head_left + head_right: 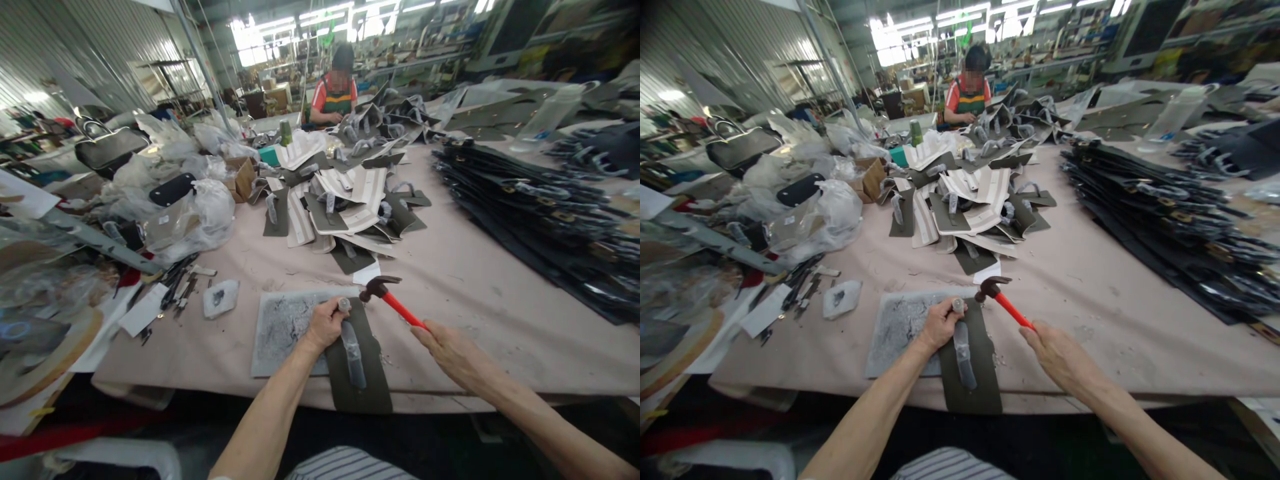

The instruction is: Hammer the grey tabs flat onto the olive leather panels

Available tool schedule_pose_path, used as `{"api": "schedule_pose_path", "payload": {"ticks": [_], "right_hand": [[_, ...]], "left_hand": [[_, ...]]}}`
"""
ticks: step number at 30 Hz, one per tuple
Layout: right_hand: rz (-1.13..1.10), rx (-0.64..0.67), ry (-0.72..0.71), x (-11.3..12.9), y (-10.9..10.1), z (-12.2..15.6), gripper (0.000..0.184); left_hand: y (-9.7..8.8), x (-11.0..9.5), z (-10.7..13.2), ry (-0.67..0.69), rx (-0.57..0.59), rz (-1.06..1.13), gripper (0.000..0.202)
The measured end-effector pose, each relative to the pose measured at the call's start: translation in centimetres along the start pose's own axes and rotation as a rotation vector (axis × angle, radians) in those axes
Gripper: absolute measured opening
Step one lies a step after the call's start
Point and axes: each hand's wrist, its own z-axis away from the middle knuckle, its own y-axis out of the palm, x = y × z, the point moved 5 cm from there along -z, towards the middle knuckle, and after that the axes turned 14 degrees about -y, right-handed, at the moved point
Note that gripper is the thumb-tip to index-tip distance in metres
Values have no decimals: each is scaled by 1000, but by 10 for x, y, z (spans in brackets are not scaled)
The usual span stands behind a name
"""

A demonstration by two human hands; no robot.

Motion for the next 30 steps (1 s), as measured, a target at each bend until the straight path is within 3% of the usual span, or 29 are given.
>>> {"api": "schedule_pose_path", "payload": {"ticks": [3,5,7,9,12,14,16,18,22,25,27,30], "right_hand": [[80,-4,136,-31,17,0,40],[258,-120,116,-29,23,-1,35],[372,-325,-92,2,24,-1,31],[352,-434,-420,48,30,-1,38],[287,-221,-786,110,57,-4,51],[326,-56,-856,132,77,-8,39],[389,-14,-838,140,87,-12,24],[454,-63,-760,140,83,-17,17],[546,-222,-410,128,40,-24,10],[505,-238,-204,122,14,-25,5],[430,-222,-126,120,11,-26,12],[312,-178,-66,119,22,-27,19]], "left_hand": [[0,3,-1,-10,4,19,16],[-1,4,-1,-12,9,34,15],[-1,4,0,-16,8,51,16],[-2,4,0,-23,-2,61,16],[-1,6,-3,-55,-25,84,14],[-2,11,-7,-114,-85,174,10],[-7,14,-12,-183,-200,315,10],[-16,9,-15,-204,-298,424,15],[-47,-36,-13,-58,-370,428,20],[-67,-71,-9,47,-426,410,24],[-66,-77,-9,50,-393,414,25],[-44,-61,-14,-33,-275,408,25]]}}
